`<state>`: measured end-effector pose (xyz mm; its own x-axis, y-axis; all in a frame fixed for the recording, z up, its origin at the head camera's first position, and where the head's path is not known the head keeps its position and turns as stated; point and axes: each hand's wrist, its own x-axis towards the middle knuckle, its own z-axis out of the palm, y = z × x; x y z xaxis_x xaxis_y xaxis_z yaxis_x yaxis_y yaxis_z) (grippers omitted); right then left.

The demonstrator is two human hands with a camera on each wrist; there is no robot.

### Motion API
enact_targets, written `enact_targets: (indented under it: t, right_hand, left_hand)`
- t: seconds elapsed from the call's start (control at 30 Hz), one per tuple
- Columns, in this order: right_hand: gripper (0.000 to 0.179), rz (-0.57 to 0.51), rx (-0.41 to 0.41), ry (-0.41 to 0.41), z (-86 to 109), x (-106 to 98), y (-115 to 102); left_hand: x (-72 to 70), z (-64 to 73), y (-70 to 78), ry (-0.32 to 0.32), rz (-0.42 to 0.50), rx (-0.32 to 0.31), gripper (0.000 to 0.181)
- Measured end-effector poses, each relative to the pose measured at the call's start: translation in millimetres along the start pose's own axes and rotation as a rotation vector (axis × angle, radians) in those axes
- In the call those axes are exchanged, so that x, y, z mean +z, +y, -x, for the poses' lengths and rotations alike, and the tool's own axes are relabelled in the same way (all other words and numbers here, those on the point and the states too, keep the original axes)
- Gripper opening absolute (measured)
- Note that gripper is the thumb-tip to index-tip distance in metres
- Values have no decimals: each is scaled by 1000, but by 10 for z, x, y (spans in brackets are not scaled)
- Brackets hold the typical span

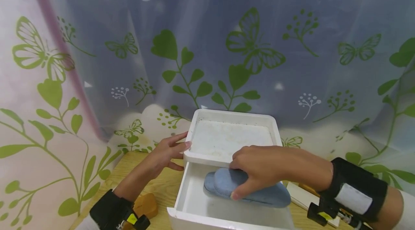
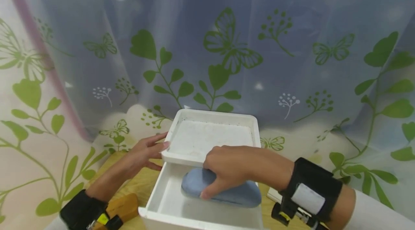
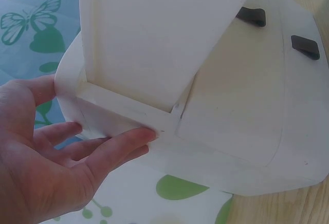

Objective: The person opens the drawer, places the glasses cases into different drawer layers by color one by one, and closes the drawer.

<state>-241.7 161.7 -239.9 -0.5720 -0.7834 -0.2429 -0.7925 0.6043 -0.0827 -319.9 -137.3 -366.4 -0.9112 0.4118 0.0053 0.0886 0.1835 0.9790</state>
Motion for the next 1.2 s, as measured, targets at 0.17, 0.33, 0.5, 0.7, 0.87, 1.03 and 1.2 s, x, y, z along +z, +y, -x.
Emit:
enact_targets:
  t: [0.17,0.33,0.5,0.7,0.87,1.03,1.2]
  right_hand:
    - [46,-2,-5,-5,-65,29,-33]
    - [44,-24,-5,-25,-150,89,-76]
    - [42,-36,5,-62,-239,166,-115]
    - [38,-92,39,-116,-328,253,-149]
    - [39,-112,19,-131,-380,334,-156]
    - [42,-103,-5,-127,-409,395,-159]
    - [45,-81,14,-123,-435,422,-180]
  left_hand:
    - [1,2,19,0,6,-5,72]
    - [5,9,19,5,8,-16,72]
    - [4,8,4,2,2,-7,72]
    - [6,-8,-7,3,9,-8,71]
    - [8,-11,-13,-5,16,1,72]
    - [-4,-20,-13,-7,12,-3,71]
    - [-11,-5,-5,-5,21,-9,72]
